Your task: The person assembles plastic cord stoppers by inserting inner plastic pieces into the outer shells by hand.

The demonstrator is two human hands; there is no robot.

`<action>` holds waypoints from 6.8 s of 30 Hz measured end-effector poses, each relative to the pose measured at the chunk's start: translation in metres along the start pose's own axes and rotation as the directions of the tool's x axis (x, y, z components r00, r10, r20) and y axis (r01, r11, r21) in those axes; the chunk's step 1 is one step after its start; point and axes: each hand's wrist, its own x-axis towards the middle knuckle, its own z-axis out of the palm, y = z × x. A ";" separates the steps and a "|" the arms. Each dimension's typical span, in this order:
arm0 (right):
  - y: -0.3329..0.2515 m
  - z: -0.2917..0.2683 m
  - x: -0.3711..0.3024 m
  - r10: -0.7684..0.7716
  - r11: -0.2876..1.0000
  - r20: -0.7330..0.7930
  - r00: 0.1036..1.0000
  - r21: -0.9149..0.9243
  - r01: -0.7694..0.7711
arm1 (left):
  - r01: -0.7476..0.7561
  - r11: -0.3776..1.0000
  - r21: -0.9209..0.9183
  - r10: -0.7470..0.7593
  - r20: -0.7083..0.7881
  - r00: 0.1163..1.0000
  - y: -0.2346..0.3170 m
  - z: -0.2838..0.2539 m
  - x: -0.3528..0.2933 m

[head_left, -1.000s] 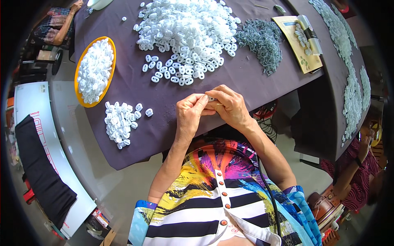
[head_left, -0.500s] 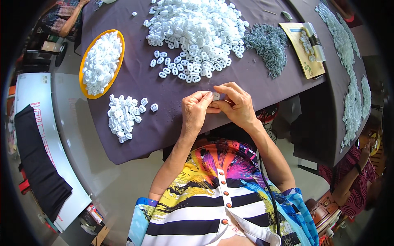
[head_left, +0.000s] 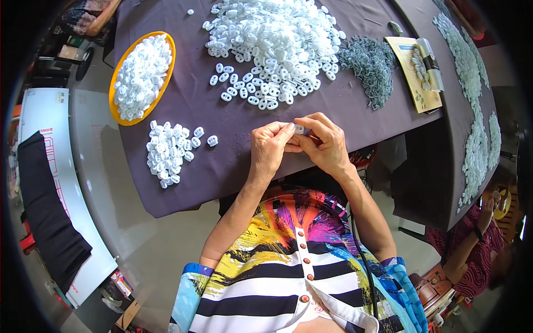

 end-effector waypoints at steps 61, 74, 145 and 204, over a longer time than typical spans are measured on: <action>-0.057 0.027 0.019 0.029 0.987 0.246 0.969 0.147 -0.066 | -0.054 0.995 -0.085 0.044 -0.117 0.992 0.019 -0.064 -0.046; -0.029 0.053 0.003 -0.075 0.987 0.161 0.984 0.152 0.050 | -0.038 0.997 -0.071 0.030 -0.105 0.994 0.004 -0.061 -0.044; -0.033 0.047 0.011 0.040 0.989 0.243 0.969 0.129 -0.073 | 0.034 0.998 -0.045 -0.037 -0.075 0.997 0.004 -0.067 -0.044; -0.037 0.049 0.009 0.016 0.996 0.208 0.978 0.079 -0.034 | 0.142 0.919 0.367 0.075 -0.517 0.853 0.036 -0.136 -0.061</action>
